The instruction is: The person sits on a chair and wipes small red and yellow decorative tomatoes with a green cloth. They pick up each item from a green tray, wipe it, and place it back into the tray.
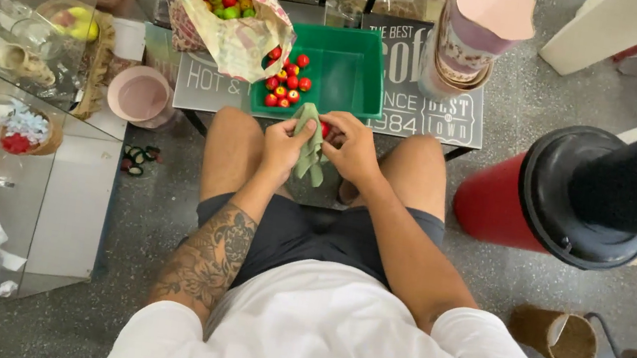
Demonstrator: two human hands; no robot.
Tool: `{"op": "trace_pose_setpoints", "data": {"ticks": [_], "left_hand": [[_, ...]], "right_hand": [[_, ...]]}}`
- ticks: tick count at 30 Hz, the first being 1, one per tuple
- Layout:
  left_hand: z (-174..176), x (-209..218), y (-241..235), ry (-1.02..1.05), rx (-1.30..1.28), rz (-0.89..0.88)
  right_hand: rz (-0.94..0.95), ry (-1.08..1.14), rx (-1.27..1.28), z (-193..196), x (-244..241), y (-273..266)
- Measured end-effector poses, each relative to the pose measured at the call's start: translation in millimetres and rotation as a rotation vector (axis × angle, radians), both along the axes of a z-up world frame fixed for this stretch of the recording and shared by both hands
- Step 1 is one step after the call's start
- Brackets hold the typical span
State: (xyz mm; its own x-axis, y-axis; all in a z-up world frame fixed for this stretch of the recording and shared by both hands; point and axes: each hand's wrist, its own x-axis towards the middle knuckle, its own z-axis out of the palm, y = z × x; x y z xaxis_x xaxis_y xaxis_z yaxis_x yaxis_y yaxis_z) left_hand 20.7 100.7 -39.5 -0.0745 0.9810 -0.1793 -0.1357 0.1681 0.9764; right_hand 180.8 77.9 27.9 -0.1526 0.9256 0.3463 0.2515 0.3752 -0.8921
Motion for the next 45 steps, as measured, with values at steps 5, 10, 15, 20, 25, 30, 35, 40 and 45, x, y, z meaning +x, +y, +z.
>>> {"op": "trace_pose_setpoints", "data": {"ticks": [5,10,15,20,25,30,35,40,45], "left_hand": [[-24,-9,16,-0.131,-0.049,0.049],[-16,-14,5,-0.087,-0.113,-0.060],[-44,-15,9,-0.107,-0.199,0.022],[-43,-18,5,-0.110,-0.245,0.018],[-7,-11,-1,-0.123,-0.260,0.013],[-8,-13,2,0.004,-0.192,0.036],[18,-11,4,-0.259,-0.216,0.120],[37,-13,4,-0.686,-0.343,0.164],[12,-11,3,-0.421,-0.275,-0.010]], "right_hand": [[0.012,0.001,0.019,2,-15,16],[-0.010,0.019,-0.101,-22,-8,6],[0.023,0.103,-0.150,-15,-3,14],[0.070,0.048,-0.128,-26,-5,14],[0.075,-0.004,-0.117,-17,-3,13],[0.010,-0.108,-0.086,1,0,10],[-0.008,-0.166,-0.080,-4,5,11],[-0.053,-0.083,-0.110,6,1,10],[-0.019,-0.077,-0.117,9,-3,12]]}}
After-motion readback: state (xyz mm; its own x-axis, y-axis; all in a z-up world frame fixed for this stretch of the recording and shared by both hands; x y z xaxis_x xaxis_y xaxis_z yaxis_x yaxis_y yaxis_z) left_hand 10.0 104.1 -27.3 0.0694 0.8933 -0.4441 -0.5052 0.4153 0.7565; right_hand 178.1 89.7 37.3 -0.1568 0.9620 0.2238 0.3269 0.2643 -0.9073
